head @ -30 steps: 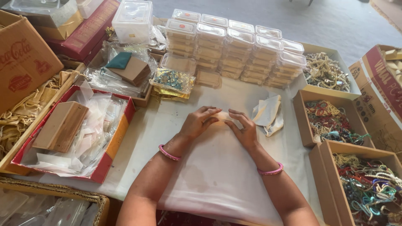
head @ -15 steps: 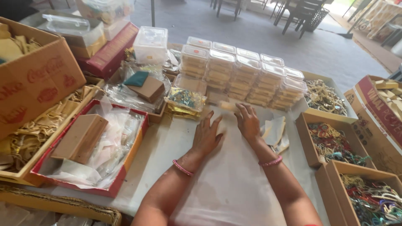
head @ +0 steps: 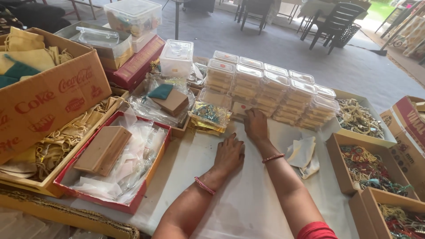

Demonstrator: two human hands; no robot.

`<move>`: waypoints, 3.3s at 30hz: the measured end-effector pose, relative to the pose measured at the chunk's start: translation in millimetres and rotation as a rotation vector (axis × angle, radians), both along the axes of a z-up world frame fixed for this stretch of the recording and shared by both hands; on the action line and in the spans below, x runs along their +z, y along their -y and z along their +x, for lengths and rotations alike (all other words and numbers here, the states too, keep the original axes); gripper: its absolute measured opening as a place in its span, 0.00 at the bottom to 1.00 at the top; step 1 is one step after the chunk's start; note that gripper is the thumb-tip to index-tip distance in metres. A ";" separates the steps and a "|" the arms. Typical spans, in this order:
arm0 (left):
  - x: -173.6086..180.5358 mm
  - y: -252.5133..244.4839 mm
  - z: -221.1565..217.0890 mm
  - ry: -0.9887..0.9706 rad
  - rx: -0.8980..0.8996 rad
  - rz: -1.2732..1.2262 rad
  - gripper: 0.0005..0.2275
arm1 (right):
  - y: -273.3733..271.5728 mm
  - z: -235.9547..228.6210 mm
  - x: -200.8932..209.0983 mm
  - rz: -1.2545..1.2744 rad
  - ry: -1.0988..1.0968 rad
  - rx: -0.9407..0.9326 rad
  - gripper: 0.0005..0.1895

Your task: The person cleans a gold-colored necklace with a white cloth, wraps it in a beige paper packet, and places it into a clear plastic container. They repeat this process with a second necklace and then clean a green beaded necklace with the cloth.

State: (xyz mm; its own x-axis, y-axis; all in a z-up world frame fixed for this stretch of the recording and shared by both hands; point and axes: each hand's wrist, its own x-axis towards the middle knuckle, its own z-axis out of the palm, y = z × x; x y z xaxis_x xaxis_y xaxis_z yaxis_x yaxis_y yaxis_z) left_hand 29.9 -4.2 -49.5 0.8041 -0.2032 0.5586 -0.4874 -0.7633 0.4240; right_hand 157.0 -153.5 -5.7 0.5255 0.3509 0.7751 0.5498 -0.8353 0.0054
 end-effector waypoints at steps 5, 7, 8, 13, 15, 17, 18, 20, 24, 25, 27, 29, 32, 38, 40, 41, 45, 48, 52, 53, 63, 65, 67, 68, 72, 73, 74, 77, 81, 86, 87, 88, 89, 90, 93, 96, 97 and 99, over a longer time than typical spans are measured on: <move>7.2 -4.6 -3.1 0.009 -0.022 -0.016 0.22 | 26.1 -23.5 38.1 -0.152 0.082 0.027 0.19; 19.7 -8.8 -7.8 0.008 -0.061 -0.014 0.20 | 54.7 -32.1 55.3 -0.230 0.093 0.015 0.18; 29.0 -8.3 -10.3 -0.006 -0.049 0.049 0.14 | 77.8 -40.2 64.2 -0.369 0.096 -0.027 0.13; 47.4 1.4 -15.6 -0.034 -0.169 0.085 0.10 | 204.6 -125.3 131.4 -0.509 -0.052 -0.265 0.09; 22.3 1.1 -7.2 0.024 -0.055 -0.051 0.19 | 243.6 -159.4 150.2 -0.540 -0.288 -0.519 0.16; 17.1 5.5 -6.6 -0.014 -0.050 0.001 0.21 | 297.0 -193.2 154.1 -0.506 -0.521 -0.687 0.22; 14.5 -1.3 -7.5 -0.046 -0.005 0.049 0.24 | 315.8 -199.6 156.9 -0.475 -0.737 -0.818 0.29; 9.8 0.9 -5.1 -0.063 0.019 0.047 0.23 | 359.2 -228.7 153.4 -0.454 -0.882 -0.875 0.32; 3.9 0.9 -6.4 -0.044 0.016 0.037 0.23 | 436.3 -260.5 131.1 -0.363 -1.107 -0.991 0.40; 3.2 -1.7 -7.6 -0.044 0.024 0.038 0.23 | 422.6 -266.6 140.5 -0.366 -1.106 -0.983 0.40; 2.4 -1.6 -7.9 0.010 0.007 0.055 0.23 | 398.8 -286.4 158.8 -0.222 -1.116 -1.056 0.40; 7.1 -8.3 -12.0 -0.035 0.001 0.046 0.22 | 419.5 -284.3 144.7 -0.190 -1.040 -0.952 0.37; 9.0 -2.8 -12.0 -0.041 -0.037 0.063 0.22 | 431.4 -312.2 136.6 -0.135 -0.935 -0.887 0.30; 14.9 -1.8 -13.6 -0.008 -0.022 0.142 0.22 | 427.2 -340.5 136.6 -0.131 -0.961 -0.957 0.25; 13.8 -4.0 -14.5 -0.048 -0.015 0.138 0.22 | 426.8 -343.2 129.2 -0.149 -0.989 -0.964 0.24; 12.3 -4.9 -14.5 -0.061 -0.014 0.128 0.22 | 425.0 -345.0 124.0 -0.161 -1.000 -0.955 0.24; 9.3 -4.7 -13.7 -0.047 -0.013 0.112 0.22 | 441.7 -351.3 88.7 -0.203 -0.881 -0.874 0.18; 8.0 -4.8 -14.7 -0.038 -0.007 0.124 0.22 | 426.9 -362.2 89.2 -0.161 -0.878 -0.820 0.10; 5.2 -5.3 -12.4 -0.039 -0.011 0.122 0.22 | 400.7 -377.4 84.7 -0.048 -1.118 -0.810 0.11; 5.2 -5.3 -12.2 -0.045 -0.011 0.127 0.22 | 392.1 -380.5 83.5 -0.066 -1.129 -0.841 0.15; 4.8 -6.8 -16.3 -0.007 -0.017 0.123 0.21 | 380.1 -385.2 92.0 -0.204 -0.825 -0.938 0.16; 6.9 -6.1 -18.3 -0.010 -0.016 0.121 0.21 | 381.9 -390.7 111.2 -0.127 -0.694 -0.975 0.13; 8.4 -6.0 -20.2 -0.015 -0.020 0.123 0.22 | 376.8 -400.9 131.9 -0.046 -0.567 -1.012 0.11; 9.3 -5.7 -20.2 -0.023 -0.016 0.130 0.21 | 371.3 -407.5 144.3 0.034 -0.502 -0.980 0.11; 7.5 -5.6 -19.1 -0.019 -0.017 0.137 0.21 | 352.8 -424.7 175.6 0.177 -0.197 -0.936 0.10; 7.4 -5.5 -19.1 -0.020 -0.018 0.136 0.21 | 353.4 -426.8 177.1 0.176 -0.197 -0.936 0.10; 7.2 -5.6 -19.1 -0.019 -0.018 0.136 0.21 | 354.1 -429.0 178.4 0.304 -0.205 -0.885 0.09; 5.0 -5.9 -18.7 -0.019 -0.016 0.140 0.21 | 357.6 -436.0 179.7 0.499 -0.370 -0.736 0.08; 4.1 -5.7 -17.5 -0.005 -0.012 0.149 0.21 | 347.1 -437.9 182.5 0.368 -0.696 -0.788 0.16; 2.5 -5.9 -17.3 -0.003 -0.012 0.149 0.21 | 367.3 -432.4 149.6 0.096 -0.579 -0.911 0.14; 2.2 -6.0 -17.2 -0.002 -0.008 0.153 0.21 | 368.8 -430.1 145.7 0.084 -0.760 -0.928 0.17; 2.3 -5.9 -17.2 -0.002 -0.007 0.152 0.21 | 372.0 -426.9 137.4 0.083 -0.760 -0.927 0.17; 2.4 -5.8 -17.2 -0.004 -0.009 0.147 0.21 | 375.3 -423.7 129.1 0.054 -0.879 -0.967 0.19; 2.4 -6.0 -17.4 -0.006 -0.012 0.144 0.21 | 378.3 -420.9 120.1 0.025 -1.000 -1.006 0.21; 3.7 -5.9 -19.1 0.001 -0.011 0.145 0.21 | 379.3 -415.0 109.6 -0.050 -1.002 -1.132 0.24; 1.8 -5.7 -17.4 0.002 -0.004 0.148 0.21 | 404.0 -403.3 82.1 -0.180 -0.775 -1.228 0.26; 1.3 -6.1 -17.3 0.002 -0.002 0.145 0.21 | 418.1 -402.8 70.4 -0.184 -0.773 -1.227 0.26; 0.4 -6.2 -16.2 0.001 -0.007 0.135 0.21 | 447.5 -399.0 49.0 -0.214 -0.633 -1.054 0.30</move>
